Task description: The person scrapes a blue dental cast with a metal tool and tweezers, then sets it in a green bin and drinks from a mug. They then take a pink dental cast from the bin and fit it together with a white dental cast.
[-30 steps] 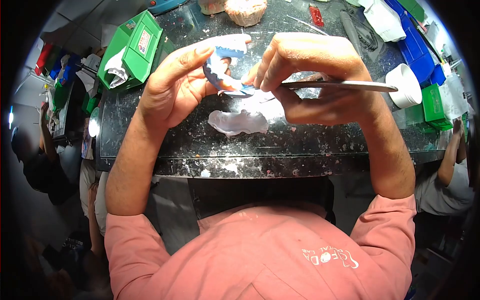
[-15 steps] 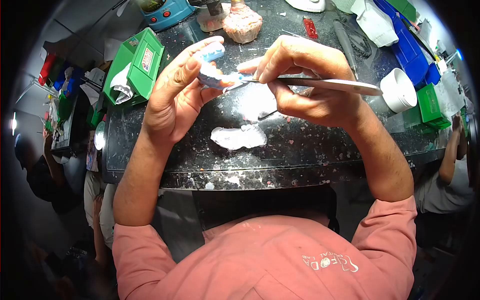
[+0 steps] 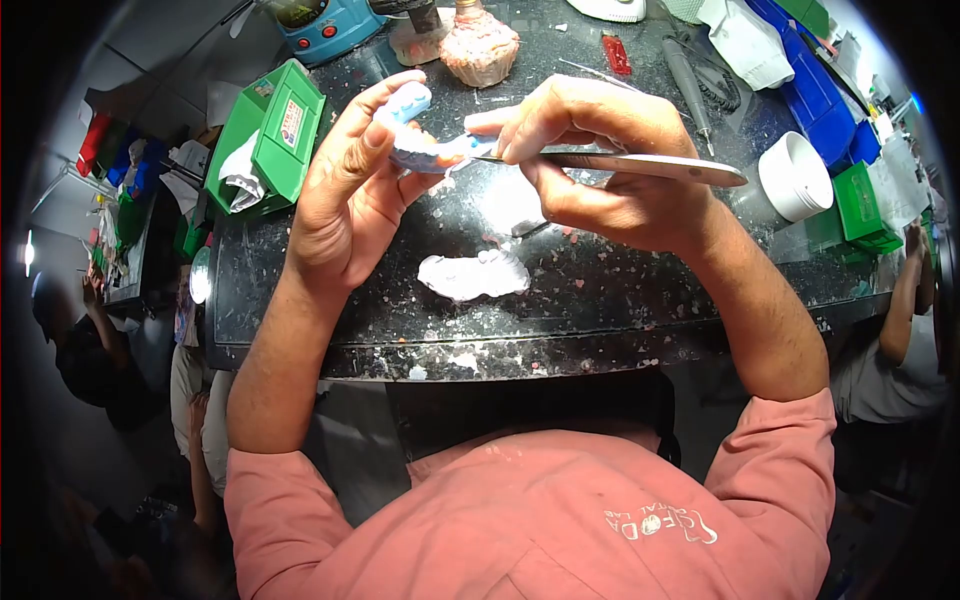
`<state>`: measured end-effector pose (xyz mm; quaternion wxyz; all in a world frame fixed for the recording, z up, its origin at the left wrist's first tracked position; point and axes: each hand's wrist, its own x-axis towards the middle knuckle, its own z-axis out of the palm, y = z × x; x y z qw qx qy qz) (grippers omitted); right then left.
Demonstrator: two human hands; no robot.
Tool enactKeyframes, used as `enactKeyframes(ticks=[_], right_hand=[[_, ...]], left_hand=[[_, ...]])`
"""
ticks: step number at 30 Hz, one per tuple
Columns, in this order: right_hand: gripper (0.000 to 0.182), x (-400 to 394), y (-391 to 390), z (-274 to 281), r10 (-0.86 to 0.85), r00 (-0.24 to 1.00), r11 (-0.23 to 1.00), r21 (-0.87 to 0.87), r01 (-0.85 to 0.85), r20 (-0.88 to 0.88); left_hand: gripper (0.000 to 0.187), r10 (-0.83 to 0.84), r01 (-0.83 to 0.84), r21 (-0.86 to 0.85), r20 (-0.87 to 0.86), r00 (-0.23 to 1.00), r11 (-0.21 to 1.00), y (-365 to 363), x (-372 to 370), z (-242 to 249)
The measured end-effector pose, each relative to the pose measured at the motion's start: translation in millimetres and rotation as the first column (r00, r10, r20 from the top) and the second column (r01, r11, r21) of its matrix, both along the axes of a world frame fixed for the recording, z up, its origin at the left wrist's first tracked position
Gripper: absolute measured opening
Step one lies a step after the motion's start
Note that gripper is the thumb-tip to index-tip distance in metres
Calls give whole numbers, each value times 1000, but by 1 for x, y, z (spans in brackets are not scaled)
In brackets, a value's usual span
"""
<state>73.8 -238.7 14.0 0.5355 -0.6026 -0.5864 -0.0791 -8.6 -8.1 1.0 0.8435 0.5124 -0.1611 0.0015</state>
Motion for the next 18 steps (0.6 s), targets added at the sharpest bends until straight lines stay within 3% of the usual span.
enactKeyframes(ticks=[18], right_hand=[[19,-1,0,-3,52,992,999,4,-52,-112]], left_hand=[[57,12,-12,-47,-2,1000,999,-3,-1,-1]])
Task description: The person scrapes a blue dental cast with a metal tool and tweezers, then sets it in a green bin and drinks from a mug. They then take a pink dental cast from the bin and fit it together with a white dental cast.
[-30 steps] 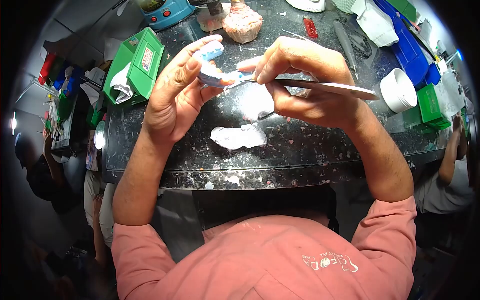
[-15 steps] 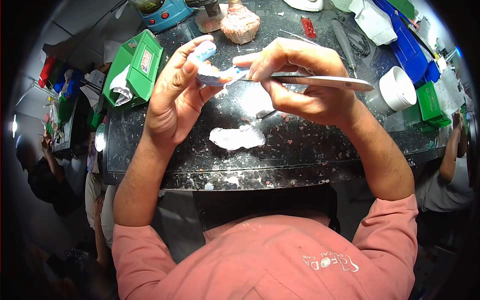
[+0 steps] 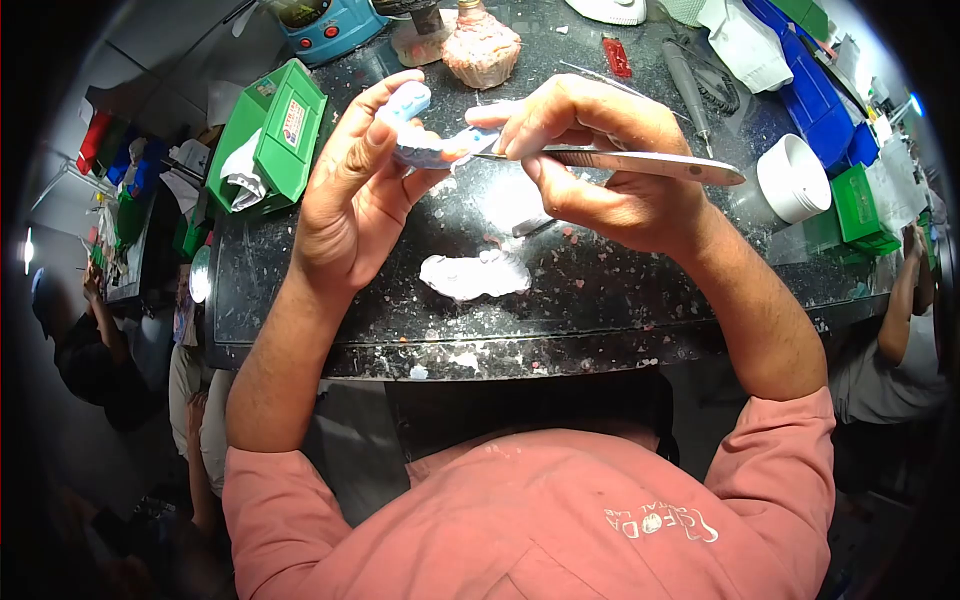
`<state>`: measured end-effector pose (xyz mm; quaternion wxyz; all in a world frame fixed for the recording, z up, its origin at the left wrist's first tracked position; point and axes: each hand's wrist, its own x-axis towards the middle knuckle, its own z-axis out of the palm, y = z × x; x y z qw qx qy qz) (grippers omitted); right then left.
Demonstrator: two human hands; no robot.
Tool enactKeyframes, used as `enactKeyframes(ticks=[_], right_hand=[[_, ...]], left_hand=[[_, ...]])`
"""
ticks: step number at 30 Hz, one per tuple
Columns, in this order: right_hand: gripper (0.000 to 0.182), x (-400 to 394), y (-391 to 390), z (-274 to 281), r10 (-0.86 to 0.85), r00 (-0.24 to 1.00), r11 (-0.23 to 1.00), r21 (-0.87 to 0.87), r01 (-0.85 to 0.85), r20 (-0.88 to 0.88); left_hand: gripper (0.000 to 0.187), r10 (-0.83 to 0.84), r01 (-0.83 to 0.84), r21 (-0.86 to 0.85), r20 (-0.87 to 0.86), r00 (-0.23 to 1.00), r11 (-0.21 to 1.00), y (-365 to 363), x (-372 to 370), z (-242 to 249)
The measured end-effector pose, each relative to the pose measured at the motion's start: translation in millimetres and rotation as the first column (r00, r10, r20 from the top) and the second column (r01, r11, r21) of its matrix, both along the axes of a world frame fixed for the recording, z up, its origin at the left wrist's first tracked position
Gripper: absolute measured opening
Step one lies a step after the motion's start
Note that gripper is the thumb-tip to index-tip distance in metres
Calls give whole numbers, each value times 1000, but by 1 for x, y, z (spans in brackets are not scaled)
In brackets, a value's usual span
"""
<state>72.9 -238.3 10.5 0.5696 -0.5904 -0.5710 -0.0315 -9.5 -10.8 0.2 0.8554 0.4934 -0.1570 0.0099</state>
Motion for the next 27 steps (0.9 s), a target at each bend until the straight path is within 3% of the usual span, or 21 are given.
enactKeyframes(ticks=[5,14,16,17,23,27], right_hand=[[16,1,-1,1,-38,999,999,-32,39,39],[12,2,-2,1,40,988,999,-29,-45,-149],[13,4,-1,1,41,994,998,-42,-36,104],[14,2,1,-2,67,998,998,-17,-67,-5],[11,3,4,-8,26,994,992,124,-13,-104],[9,2,3,-3,-70,997,996,60,68,31]], left_hand=[[57,30,-30,-12,-15,999,999,-3,-1,2],[57,51,-51,-5,-10,999,999,-4,-1,3],[57,65,-65,-13,-11,998,998,-4,-2,4],[57,67,-67,-17,-18,998,998,-4,-2,4],[56,63,-63,2,21,998,998,-6,-2,4],[55,76,-76,22,33,997,997,-6,-1,2]])
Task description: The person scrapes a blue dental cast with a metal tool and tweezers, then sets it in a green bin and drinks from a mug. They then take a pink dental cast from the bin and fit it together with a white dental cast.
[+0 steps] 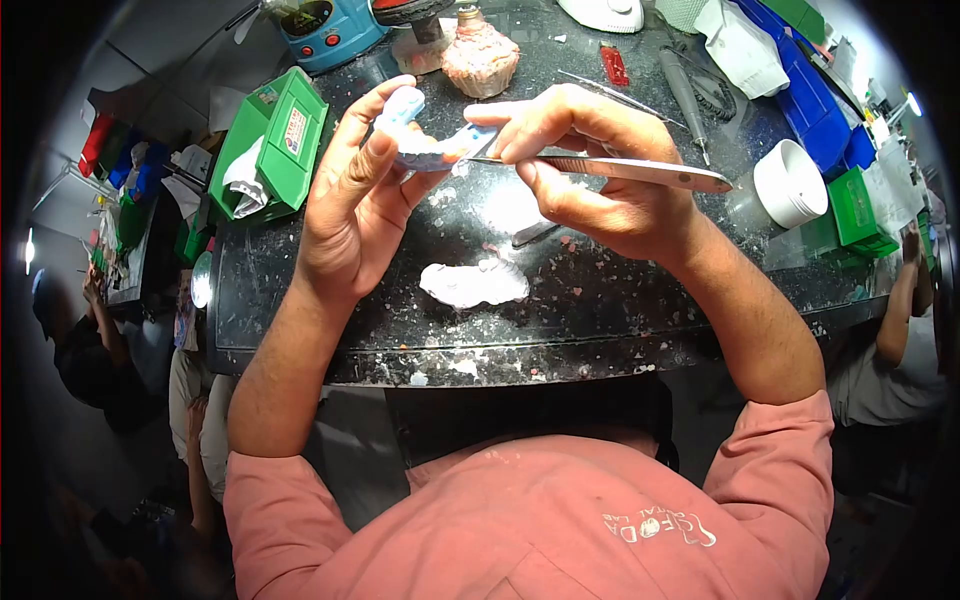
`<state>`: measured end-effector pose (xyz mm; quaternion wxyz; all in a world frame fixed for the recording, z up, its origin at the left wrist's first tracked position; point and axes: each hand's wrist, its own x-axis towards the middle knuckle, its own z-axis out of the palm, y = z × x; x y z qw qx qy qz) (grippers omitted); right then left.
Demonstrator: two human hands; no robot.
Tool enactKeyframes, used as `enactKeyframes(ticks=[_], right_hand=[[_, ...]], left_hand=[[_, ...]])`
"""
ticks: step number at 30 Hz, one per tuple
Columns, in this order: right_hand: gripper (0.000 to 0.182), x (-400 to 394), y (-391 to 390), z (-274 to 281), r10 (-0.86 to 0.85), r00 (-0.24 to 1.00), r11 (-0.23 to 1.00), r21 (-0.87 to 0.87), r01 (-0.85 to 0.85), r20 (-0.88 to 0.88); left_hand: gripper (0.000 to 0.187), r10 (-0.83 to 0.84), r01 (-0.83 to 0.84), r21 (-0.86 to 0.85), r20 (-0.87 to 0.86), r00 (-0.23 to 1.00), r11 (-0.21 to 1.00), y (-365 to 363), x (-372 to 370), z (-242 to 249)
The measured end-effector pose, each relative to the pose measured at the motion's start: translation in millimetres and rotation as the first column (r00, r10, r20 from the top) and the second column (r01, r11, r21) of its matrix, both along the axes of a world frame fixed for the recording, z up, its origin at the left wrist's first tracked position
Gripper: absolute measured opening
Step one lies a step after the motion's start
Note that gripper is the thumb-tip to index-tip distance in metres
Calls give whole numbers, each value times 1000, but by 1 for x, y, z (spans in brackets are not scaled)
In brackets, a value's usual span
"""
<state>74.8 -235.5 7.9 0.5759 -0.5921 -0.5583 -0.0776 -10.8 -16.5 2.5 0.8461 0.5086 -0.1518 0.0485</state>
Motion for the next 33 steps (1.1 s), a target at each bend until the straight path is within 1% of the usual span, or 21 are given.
enactKeyframes(ticks=[2,3,5,6,8,9,10,11,12,13,15,16,17,19,20,24,27,29,33], right_hand=[[10,1,0,2,-8,998,1000,-9,8,69],[10,3,0,2,-9,998,1000,-8,10,69],[11,7,-2,2,72,990,997,-18,-71,118],[11,7,-1,1,72,990,997,-18,-70,118],[11,7,0,-1,99,995,994,34,-100,23],[11,7,-1,0,99,995,994,34,-100,25],[12,6,-3,2,50,997,997,55,-53,57],[14,5,-5,4,0,996,997,78,-7,89],[16,3,-6,4,-115,986,991,75,107,117],[16,2,-6,4,-115,986,991,77,106,121],[17,-2,-3,5,-181,980,979,113,171,86],[19,-6,-3,3,-167,986,981,98,166,2],[19,-7,0,1,-169,986,981,98,168,3],[16,-7,7,-2,-215,977,954,214,209,5],[15,-6,8,-2,-241,969,947,230,223,54],[14,-5,5,-5,-236,971,959,170,226,43],[14,-5,5,-5,-240,969,963,141,231,53],[14,-5,5,-3,-281,954,954,136,267,105],[14,-6,4,-4,-281,956,956,118,270,90]], left_hand=[[55,0,0,-4,-2,1000,1000,1,0,0],[55,0,0,-8,-2,1000,1000,1,1,0],[55,29,-29,-4,-17,999,1000,-3,0,1],[55,61,-61,1,-31,998,998,-5,0,2],[55,53,-53,-17,-22,998,998,-6,0,2],[55,44,-44,-34,-14,999,998,-6,0,2],[55,42,-43,-34,-12,999,999,-6,2,1],[57,125,-131,90,74,989,987,-6,4,0],[59,195,-228,203,171,966,952,-5,6,-1],[67,303,-404,341,314,900,849,-6,7,-3],[68,360,-506,376,394,846,777,-10,2,-1],[68,359,-505,375,395,846,777,-11,1,-2],[67,350,-514,386,420,837,766,-11,0,-3],[66,340,-522,396,444,829,756,-12,-1,-4],[66,334,-532,396,468,818,748,-14,-1,-5],[69,320,-567,405,532,784,717,-14,-1,-5],[68,308,-579,424,552,775,697,-15,-2,-5],[68,304,-575,429,550,778,697,-13,-2,-5],[69,291,-573,439,557,778,692,-15,-3,-5]])
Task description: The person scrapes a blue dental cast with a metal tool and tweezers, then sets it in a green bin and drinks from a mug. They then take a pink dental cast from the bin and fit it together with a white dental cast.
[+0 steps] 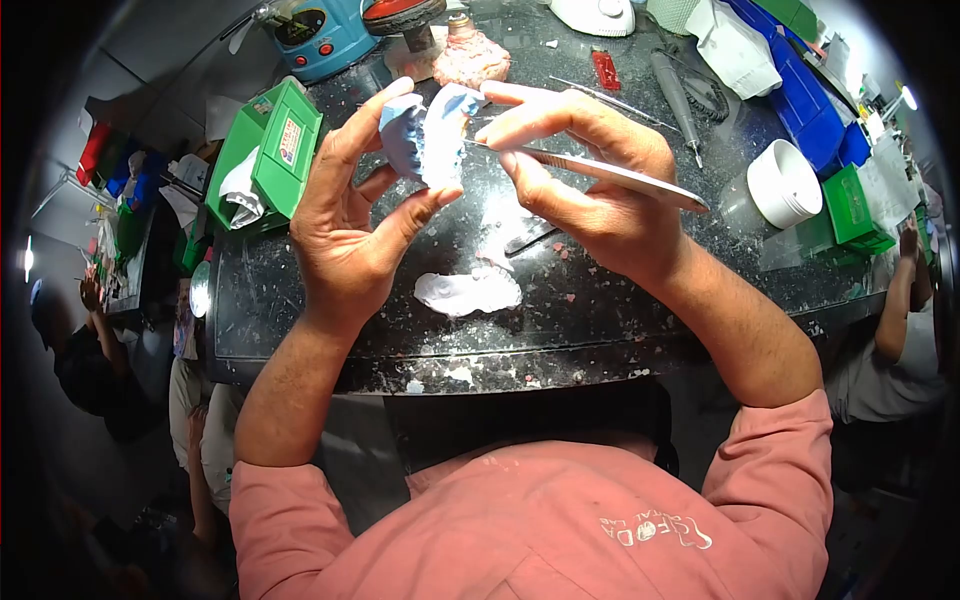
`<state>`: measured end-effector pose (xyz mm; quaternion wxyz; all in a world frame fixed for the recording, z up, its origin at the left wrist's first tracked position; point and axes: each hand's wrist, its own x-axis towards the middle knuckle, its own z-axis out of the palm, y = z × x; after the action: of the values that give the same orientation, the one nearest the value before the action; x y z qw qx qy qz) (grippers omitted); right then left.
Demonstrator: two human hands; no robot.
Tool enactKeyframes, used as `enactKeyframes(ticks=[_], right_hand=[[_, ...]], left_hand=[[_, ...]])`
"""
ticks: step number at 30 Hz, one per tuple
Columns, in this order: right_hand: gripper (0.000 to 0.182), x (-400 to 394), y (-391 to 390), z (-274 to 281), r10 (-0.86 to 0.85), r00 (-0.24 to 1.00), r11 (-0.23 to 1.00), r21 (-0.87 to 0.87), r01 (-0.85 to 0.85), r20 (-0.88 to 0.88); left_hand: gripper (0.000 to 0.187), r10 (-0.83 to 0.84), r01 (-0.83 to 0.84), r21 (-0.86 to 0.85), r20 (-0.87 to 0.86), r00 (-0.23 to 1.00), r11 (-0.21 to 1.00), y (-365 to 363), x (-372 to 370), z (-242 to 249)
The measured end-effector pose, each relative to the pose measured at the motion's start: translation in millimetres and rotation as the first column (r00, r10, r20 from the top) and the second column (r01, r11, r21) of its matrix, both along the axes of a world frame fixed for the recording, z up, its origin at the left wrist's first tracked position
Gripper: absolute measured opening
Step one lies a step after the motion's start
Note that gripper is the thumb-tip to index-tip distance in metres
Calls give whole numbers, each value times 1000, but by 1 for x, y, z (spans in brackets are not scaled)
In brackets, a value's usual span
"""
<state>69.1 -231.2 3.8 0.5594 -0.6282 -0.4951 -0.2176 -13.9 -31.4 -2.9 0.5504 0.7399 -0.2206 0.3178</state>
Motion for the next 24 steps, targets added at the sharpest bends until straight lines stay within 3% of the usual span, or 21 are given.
enactKeyframes(ticks=[9,11,15,17,24], right_hand=[[15,0,0,-1,13,997,1000,-13,-14,-74],[14,3,3,-4,33,999,997,68,-31,-29],[15,1,-1,0,15,995,1000,10,-14,-96],[18,5,-2,2,-5,992,999,-40,10,129],[24,8,-10,5,65,960,991,-133,-29,273]], left_hand=[[71,-7,7,10,-6,1000,1000,-1,-1,3],[71,-14,14,5,-16,1000,1000,0,-1,3],[70,-36,35,-32,-35,999,999,-1,-2,3],[70,-23,23,-1,-14,1000,1000,0,-2,2],[71,17,-18,69,14,1000,997,-2,-4,4]])
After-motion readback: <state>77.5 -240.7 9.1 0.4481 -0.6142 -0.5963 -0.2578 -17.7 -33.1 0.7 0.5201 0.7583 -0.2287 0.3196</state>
